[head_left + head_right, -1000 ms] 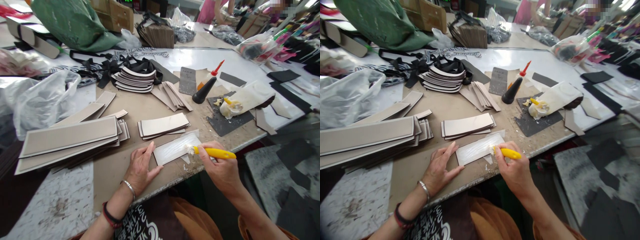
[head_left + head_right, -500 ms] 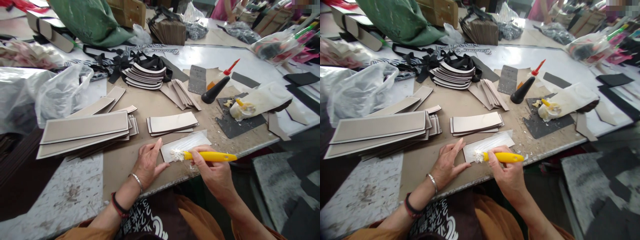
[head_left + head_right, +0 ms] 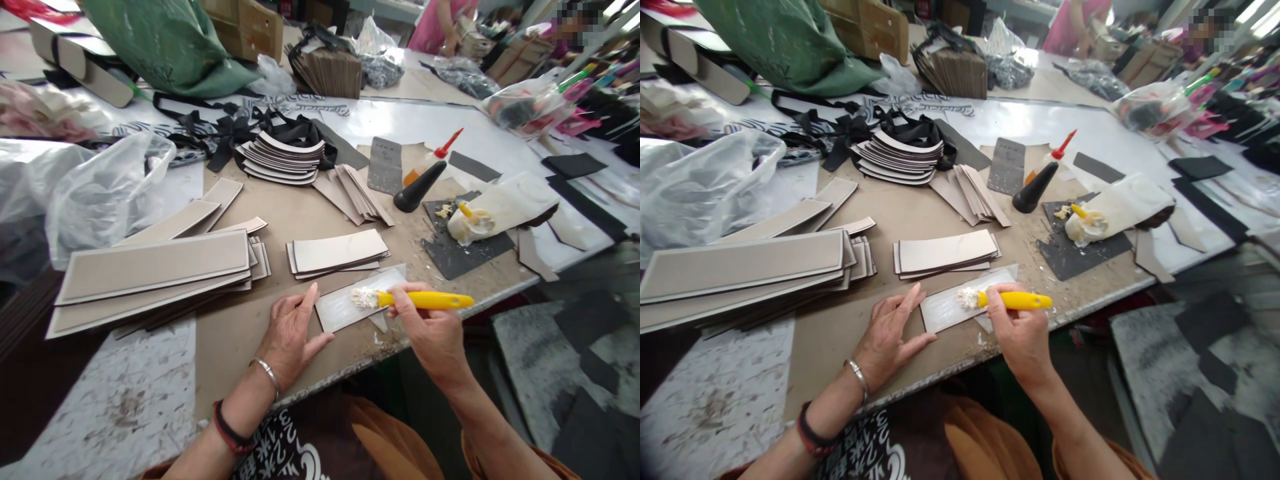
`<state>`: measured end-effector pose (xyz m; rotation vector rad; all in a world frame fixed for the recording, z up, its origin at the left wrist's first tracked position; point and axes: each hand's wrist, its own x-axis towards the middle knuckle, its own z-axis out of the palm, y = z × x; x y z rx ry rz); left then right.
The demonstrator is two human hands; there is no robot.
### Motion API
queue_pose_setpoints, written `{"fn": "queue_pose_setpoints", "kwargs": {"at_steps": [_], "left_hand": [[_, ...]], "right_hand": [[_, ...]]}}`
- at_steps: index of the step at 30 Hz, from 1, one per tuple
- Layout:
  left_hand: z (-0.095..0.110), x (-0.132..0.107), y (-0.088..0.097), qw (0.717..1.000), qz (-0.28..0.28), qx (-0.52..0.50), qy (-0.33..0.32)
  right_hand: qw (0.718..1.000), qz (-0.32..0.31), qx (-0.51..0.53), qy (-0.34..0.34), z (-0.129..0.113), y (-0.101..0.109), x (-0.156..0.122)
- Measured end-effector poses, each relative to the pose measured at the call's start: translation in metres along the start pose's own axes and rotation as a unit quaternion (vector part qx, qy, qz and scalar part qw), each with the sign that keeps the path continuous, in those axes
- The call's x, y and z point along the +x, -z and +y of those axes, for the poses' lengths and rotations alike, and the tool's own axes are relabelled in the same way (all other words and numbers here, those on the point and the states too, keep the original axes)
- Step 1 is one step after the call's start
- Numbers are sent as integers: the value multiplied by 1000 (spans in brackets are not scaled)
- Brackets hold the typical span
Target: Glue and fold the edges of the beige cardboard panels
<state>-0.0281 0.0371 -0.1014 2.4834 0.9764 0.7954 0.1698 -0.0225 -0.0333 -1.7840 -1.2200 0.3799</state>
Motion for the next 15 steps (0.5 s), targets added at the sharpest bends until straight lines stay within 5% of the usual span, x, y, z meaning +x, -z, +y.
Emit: {"fn": "queue_pose_setpoints", "kwargs": {"at_steps": [3, 9, 15], "left_hand": [[0, 0, 0, 1000, 3, 2, -2], [-1, 0, -2, 1000, 12, 2, -5], [1, -1, -2, 1000, 12, 2, 2]], "right_hand": [[999, -28, 17, -12, 4, 0, 2], [990, 92, -84, -60, 35, 31, 27], [985, 87, -140, -51, 36, 48, 24]]}}
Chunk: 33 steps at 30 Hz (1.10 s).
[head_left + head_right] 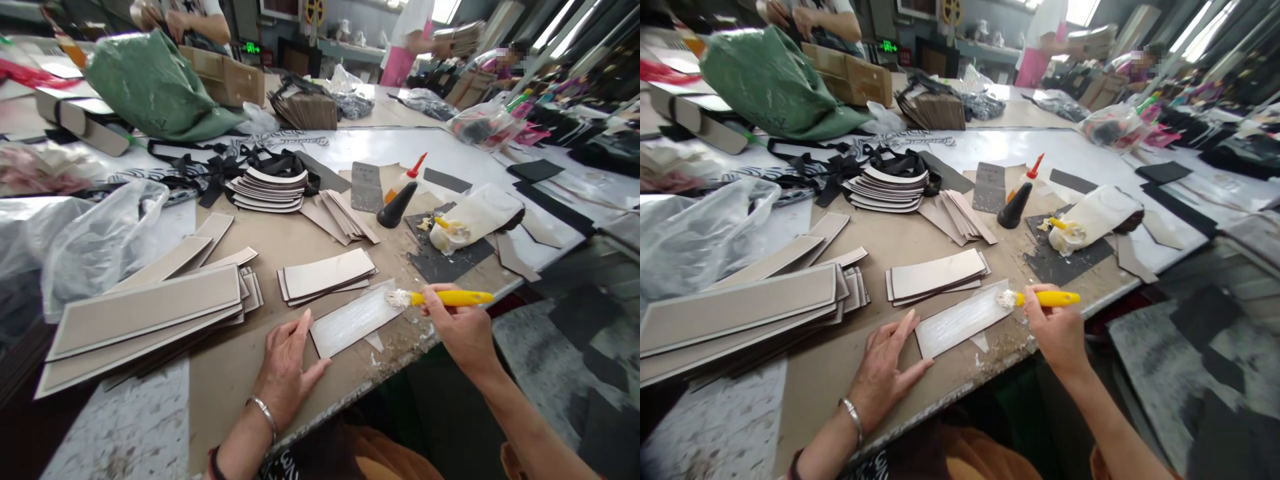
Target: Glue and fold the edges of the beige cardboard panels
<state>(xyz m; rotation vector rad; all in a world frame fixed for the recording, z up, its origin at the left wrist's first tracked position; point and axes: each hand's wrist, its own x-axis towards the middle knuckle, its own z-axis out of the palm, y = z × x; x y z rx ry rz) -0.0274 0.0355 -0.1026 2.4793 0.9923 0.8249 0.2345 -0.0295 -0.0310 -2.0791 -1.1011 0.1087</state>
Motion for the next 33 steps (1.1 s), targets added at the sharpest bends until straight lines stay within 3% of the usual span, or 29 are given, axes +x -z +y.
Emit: {"fn": "queue_pose_setpoints", "kwargs": {"at_steps": [4, 8, 13, 18, 22, 25, 33], "left_hand": [[1, 7, 2, 1000, -17, 9, -5], [-3, 19, 4, 999, -25, -1, -41], [-14, 25, 2, 997, -20, -26, -68], [-27, 21, -2, 994, -21, -49, -94], [-33, 17, -2, 993, -30, -58, -95], [-34, 15, -1, 993, -32, -43, -104], [-30, 9, 8, 991, -32, 59, -117]], "right_hand": [[997, -15, -45, 68, -13, 12, 7], [988, -26, -76, 134, -35, 12, 45], [940, -176, -255, 145, -46, -33, 114], [902, -235, -340, 126, -27, -79, 156], [869, -276, -392, 124, -19, -90, 162], [854, -271, -428, 119, -24, -88, 160], [859, -223, -443, 123, -36, -73, 156]]}}
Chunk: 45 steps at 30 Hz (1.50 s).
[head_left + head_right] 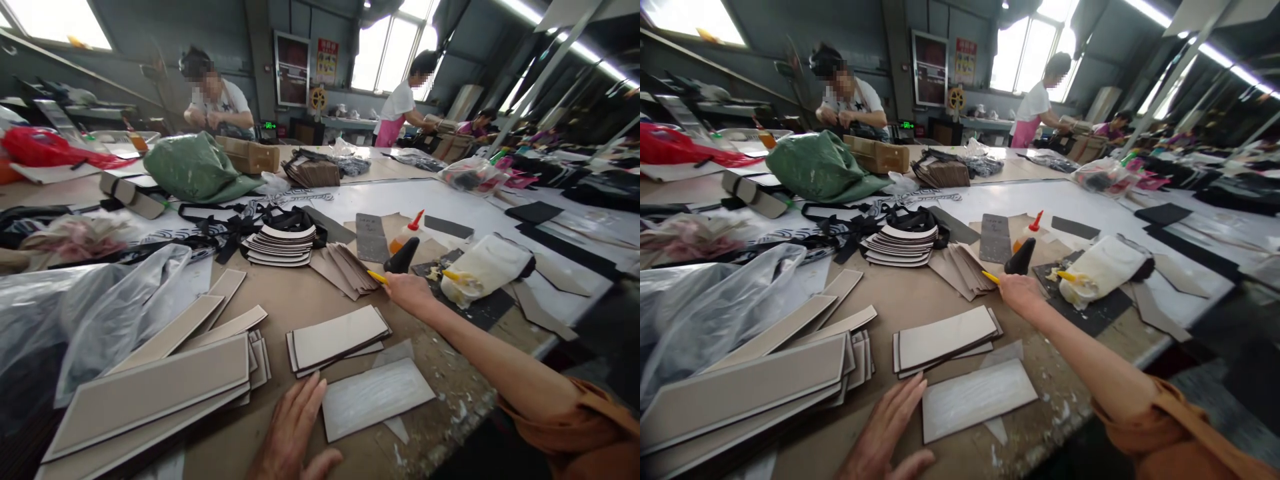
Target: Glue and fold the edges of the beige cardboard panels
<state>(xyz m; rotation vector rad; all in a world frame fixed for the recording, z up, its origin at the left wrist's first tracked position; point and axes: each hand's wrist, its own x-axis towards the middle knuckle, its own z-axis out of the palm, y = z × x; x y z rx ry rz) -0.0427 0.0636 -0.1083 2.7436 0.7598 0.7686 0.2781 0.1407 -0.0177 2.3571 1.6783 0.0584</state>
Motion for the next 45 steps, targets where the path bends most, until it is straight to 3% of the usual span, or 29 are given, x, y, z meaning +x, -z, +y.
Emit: {"fn": "queue_pose_setpoints", "kwargs": {"at_steps": [7, 11, 13, 15, 18, 20, 22, 24, 26, 28, 33, 36, 40, 45], "left_hand": [[11, 2, 24, 997, 63, 23, 38], [27, 22, 44, 993, 106, 34, 47], [38, 35, 55, 990, 121, 63, 40], [49, 46, 65, 987, 117, 103, 27], [61, 52, 70, 992, 44, 114, -12], [66, 47, 65, 996, -19, 85, -37], [72, 37, 55, 996, -60, 53, -48], [79, 28, 45, 995, -86, 26, -39], [87, 23, 37, 995, -103, 0, -20], [94, 23, 33, 993, -116, -22, 1], [104, 27, 29, 991, -125, -40, 21], [99, 24, 30, 994, -87, -65, 15], [73, 18, 27, 993, -14, -85, 77], [39, 13, 14, 990, -24, -74, 121]], "right_hand": [[996, 67, 48, -19, 26, 14, -28], [992, 65, 105, 37, 37, 31, -68], [974, 11, 192, 120, 38, 39, -96], [923, -83, 313, 211, 36, 44, -124], [853, -214, 390, 274, 32, 41, -159], [847, -247, 374, 287, 30, 29, -175], [881, -201, 315, 290, 27, 13, -188], [919, -100, 235, 302, 24, -3, -199], [928, -14, 175, 328, 18, -17, -209], [924, 26, 145, 352, 13, -25, -218], [923, 44, 141, 355, 7, -36, -226], [921, 42, 162, 352, 14, -39, -220], [925, 76, 151, 341, 32, -37, -199], [922, 87, 113, 359, 43, -31, -160]]}}
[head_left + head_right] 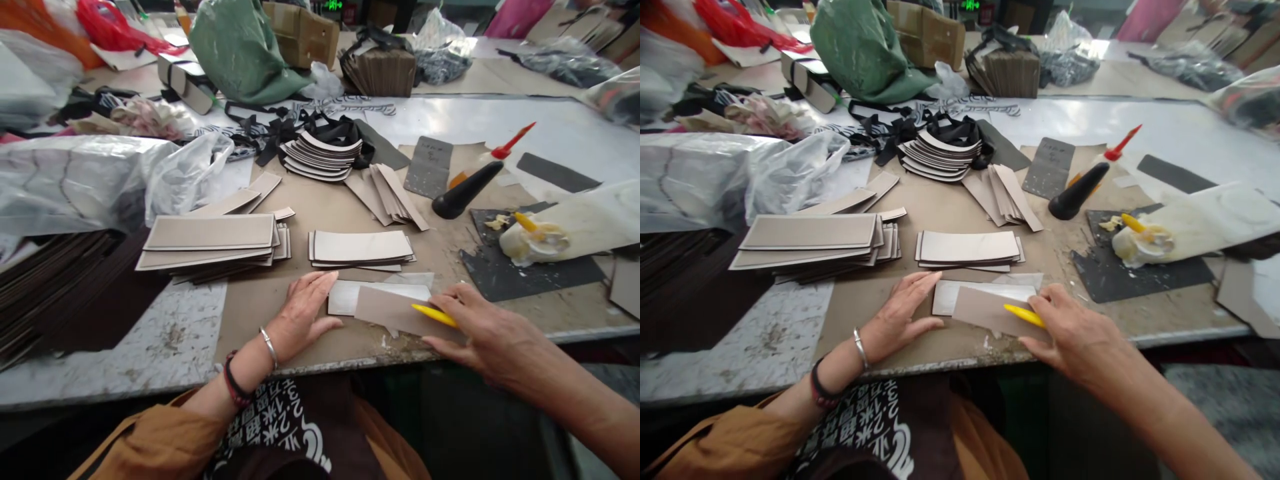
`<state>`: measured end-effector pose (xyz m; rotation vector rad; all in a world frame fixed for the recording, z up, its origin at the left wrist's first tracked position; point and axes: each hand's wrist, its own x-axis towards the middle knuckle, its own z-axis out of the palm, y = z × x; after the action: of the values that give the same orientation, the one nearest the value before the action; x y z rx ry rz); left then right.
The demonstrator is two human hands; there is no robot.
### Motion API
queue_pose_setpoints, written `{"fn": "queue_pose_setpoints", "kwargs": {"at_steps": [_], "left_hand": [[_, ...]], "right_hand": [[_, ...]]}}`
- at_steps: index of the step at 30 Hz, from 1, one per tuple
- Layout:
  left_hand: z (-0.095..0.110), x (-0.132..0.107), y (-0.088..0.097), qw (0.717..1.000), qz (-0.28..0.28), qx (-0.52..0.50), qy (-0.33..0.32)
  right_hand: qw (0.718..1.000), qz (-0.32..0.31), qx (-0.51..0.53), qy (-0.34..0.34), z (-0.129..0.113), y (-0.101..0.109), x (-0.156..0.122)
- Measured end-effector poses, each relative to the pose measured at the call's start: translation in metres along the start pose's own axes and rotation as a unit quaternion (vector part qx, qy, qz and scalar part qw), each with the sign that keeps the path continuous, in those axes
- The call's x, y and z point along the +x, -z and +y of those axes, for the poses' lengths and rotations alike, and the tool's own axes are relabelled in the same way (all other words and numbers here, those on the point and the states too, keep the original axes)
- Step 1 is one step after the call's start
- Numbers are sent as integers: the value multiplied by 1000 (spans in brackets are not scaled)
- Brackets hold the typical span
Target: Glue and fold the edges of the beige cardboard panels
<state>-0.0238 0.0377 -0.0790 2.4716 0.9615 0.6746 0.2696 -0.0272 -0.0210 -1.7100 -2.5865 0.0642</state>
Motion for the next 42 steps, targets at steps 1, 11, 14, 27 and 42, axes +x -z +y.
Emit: {"fn": "queue_pose_setpoints", "kwargs": {"at_steps": [1, 11, 14, 27, 42], "left_hand": [[-4, 0, -2, 1000, -2, -1, 9], [-13, -4, -10, 998, 6, -27, 48], [-14, -4, -10, 998, 10, -33, 51], [-15, -4, -9, 998, 4, -35, 57], [-15, -4, -9, 998, 14, -8, 57]], "right_hand": [[1000, -12, -3, 7, 4, -1, 6], [993, -109, 14, 51, -1, -14, 56], [990, -126, -6, 63, -1, -16, 63], [984, -159, -13, 78, 2, -13, 70], [977, -179, -80, 88, -6, -7, 75]]}}
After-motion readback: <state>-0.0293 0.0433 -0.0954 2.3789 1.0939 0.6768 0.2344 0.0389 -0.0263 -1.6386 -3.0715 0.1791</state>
